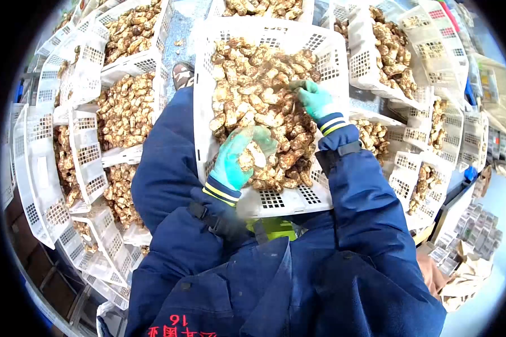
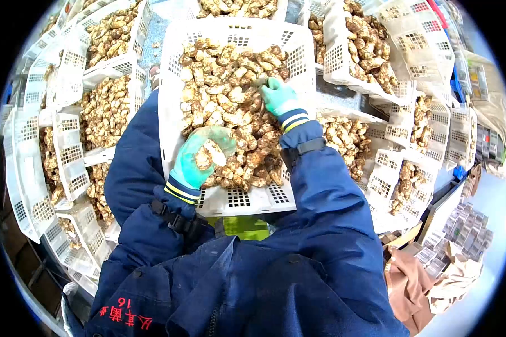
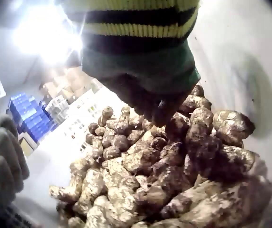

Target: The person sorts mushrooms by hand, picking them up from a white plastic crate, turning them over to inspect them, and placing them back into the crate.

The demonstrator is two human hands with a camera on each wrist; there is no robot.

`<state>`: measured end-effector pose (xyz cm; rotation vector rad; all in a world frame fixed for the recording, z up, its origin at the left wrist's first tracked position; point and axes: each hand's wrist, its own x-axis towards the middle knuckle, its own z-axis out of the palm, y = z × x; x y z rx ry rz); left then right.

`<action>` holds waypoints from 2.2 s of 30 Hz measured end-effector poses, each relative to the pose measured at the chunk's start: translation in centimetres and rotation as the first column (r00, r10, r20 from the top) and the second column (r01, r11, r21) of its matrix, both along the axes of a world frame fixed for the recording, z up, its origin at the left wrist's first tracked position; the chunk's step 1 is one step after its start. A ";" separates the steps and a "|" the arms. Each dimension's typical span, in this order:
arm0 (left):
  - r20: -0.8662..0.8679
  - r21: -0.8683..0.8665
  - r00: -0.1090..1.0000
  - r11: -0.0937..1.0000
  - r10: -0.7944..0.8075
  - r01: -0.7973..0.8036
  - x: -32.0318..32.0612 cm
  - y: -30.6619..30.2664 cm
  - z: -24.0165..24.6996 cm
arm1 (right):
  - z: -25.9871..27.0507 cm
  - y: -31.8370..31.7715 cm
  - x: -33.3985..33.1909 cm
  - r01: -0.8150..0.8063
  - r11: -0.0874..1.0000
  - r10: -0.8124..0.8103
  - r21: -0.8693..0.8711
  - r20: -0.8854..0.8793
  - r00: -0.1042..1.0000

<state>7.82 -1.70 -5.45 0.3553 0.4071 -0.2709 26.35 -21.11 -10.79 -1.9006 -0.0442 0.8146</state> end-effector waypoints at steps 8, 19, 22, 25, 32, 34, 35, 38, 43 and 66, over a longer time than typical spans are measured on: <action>-0.098 0.037 0.991 0.995 -0.091 0.095 0.1 -0.5 -0.7 | -0.1 6.1 -2.6 -0.214 0.461 0.752 -0.861 0.251 0.609; -0.051 0.197 0.999 0.980 0.002 0.008 0.2 -0.5 1.0 | 3.6 0.3 -3.7 0.272 0.667 0.120 0.694 -0.460 0.880; -0.050 0.139 0.998 0.990 -0.024 0.031 0.1 -0.3 -0.4 | 2.1 -1.0 -3.8 -0.243 0.692 0.271 0.680 0.067 0.960; -0.064 0.205 0.998 0.979 0.004 0.009 -0.3 -0.6 -0.1 | 6.7 0.8 -3.3 -0.423 0.905 0.423 0.045 0.011 0.906; -0.053 0.127 0.999 0.992 0.008 -0.001 0.1 -0.3 0.0 | -0.7 8.7 0.1 -0.436 0.781 0.584 -0.447 0.277 0.763; -0.010 0.248 1.000 0.969 0.007 -0.004 -0.1 0.0 0.7 | -1.7 10.0 -0.6 -0.386 0.781 0.494 -0.492 0.109 0.862; -0.003 0.222 1.000 0.975 0.011 -0.010 -0.1 0.1 0.4 | -3.2 10.1 -0.9 -0.340 0.813 0.469 -0.472 0.186 0.863; 0.016 0.172 0.999 0.984 -0.050 0.047 -0.1 -0.2 -1.2 | -3.5 9.7 -0.5 -0.332 0.720 0.591 -0.610 0.288 0.754; 0.034 0.204 0.998 0.978 -0.046 0.038 -0.4 -0.1 -1.0 | -1.0 11.8 -1.1 -0.352 0.546 0.648 -0.760 0.117 0.752; -0.035 0.363 0.972 0.909 0.234 -0.206 1.0 0.9 0.2 | 6.2 6.2 -1.3 -0.152 0.869 0.384 -0.470 0.448 0.808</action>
